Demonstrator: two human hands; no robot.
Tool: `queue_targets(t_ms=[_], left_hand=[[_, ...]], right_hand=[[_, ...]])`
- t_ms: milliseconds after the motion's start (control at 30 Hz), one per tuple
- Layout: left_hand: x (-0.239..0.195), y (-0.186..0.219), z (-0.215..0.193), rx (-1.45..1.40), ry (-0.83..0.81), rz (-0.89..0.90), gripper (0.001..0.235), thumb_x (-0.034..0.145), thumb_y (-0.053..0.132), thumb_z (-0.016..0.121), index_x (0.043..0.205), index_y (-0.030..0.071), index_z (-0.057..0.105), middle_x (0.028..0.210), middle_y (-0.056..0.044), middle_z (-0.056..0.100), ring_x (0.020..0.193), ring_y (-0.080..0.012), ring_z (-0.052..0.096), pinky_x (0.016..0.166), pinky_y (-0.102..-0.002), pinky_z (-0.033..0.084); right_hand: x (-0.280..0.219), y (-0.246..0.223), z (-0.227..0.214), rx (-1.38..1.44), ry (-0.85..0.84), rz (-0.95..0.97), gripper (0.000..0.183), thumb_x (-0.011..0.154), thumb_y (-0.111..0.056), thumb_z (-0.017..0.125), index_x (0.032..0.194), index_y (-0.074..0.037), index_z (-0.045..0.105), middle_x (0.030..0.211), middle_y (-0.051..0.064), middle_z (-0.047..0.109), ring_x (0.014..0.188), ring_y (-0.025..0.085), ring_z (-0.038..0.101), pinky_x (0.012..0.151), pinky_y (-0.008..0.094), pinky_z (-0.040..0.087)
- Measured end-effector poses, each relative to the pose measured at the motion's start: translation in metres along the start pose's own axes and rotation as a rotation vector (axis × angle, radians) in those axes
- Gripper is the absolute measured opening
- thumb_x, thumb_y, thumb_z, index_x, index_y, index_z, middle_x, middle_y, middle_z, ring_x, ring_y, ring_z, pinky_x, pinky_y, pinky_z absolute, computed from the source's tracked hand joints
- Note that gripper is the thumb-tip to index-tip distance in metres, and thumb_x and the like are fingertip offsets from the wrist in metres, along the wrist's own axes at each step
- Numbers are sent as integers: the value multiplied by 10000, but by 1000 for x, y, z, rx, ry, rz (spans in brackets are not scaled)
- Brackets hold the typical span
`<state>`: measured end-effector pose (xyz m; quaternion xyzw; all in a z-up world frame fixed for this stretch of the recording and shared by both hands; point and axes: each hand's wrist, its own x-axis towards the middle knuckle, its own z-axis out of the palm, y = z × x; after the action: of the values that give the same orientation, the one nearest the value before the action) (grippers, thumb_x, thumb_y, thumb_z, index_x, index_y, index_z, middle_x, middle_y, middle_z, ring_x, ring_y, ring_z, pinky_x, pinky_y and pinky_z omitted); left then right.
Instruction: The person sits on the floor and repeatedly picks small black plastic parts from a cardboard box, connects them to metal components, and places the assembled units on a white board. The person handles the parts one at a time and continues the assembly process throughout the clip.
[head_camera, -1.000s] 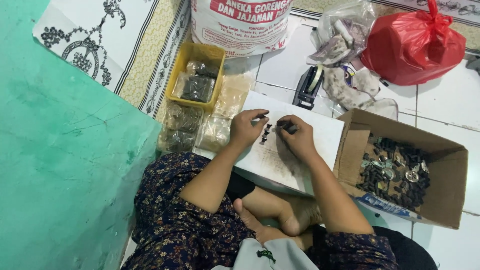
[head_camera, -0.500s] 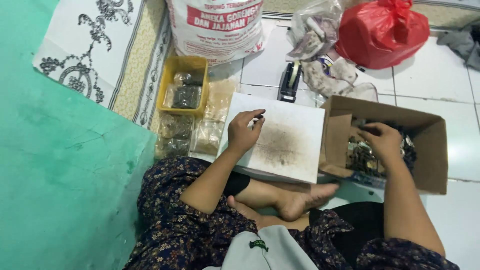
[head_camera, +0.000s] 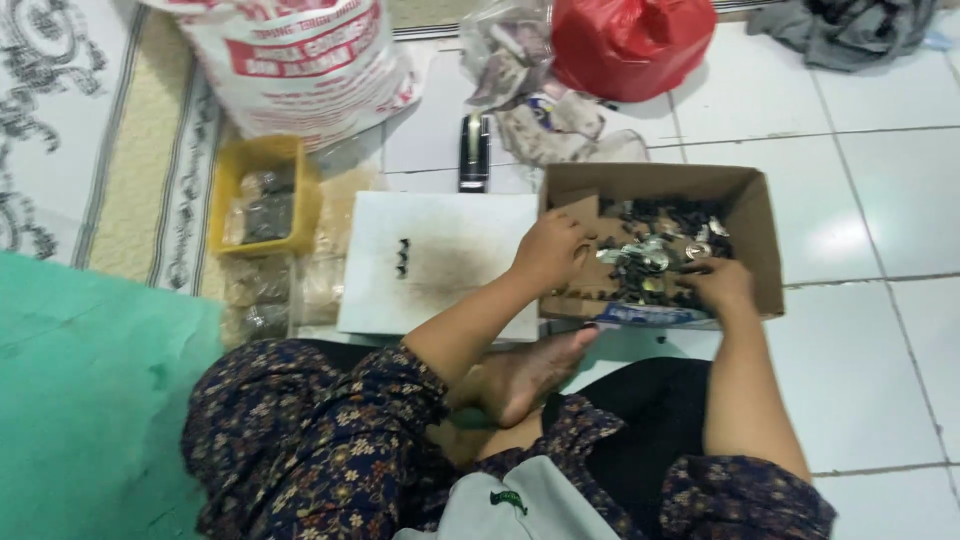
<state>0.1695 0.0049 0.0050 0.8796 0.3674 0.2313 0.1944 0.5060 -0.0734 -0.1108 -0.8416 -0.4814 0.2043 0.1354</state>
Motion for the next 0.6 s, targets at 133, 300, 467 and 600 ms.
queue_targets(t_ms=[133, 300, 467, 600], left_hand=[[33, -5, 70, -5, -54, 0, 142, 837, 89, 721, 957, 36, 776, 855, -148, 724, 940, -330, 716, 897, -395, 579], [60, -30, 150, 150, -210, 65, 137, 798, -7, 688, 888, 30, 785, 852, -171, 697, 898, -316, 665, 857, -379, 553], [73, -49, 177, 239, -234, 67, 50, 816, 28, 688, 850, 30, 724, 860, -160, 661, 978, -319, 620, 888, -423, 509], [72, -63, 194, 348, -209, 91, 159, 860, 29, 692, 1018, 11, 702, 891, -154, 695, 979, -289, 619, 884, -412, 444]], right_hand=[[1, -26, 9, 14, -20, 101, 294, 742, -327, 874, 1021, -246, 830, 1033, 152, 789, 1095, 401, 705, 879, 474, 588], [-7, -75, 5, 25, -32, 7, 293, 810, -165, 788, 1102, -182, 815, 1080, 228, 767, 1120, 445, 685, 931, 516, 569], [34, -82, 52, -67, -55, -46, 275, 844, -229, 768, 1111, -276, 811, 1055, 170, 773, 1107, 386, 703, 950, 459, 578], [22, -120, 47, -76, -98, -47, 259, 901, -189, 728, 1147, -194, 807, 1050, 204, 757, 1058, 389, 717, 931, 483, 593]])
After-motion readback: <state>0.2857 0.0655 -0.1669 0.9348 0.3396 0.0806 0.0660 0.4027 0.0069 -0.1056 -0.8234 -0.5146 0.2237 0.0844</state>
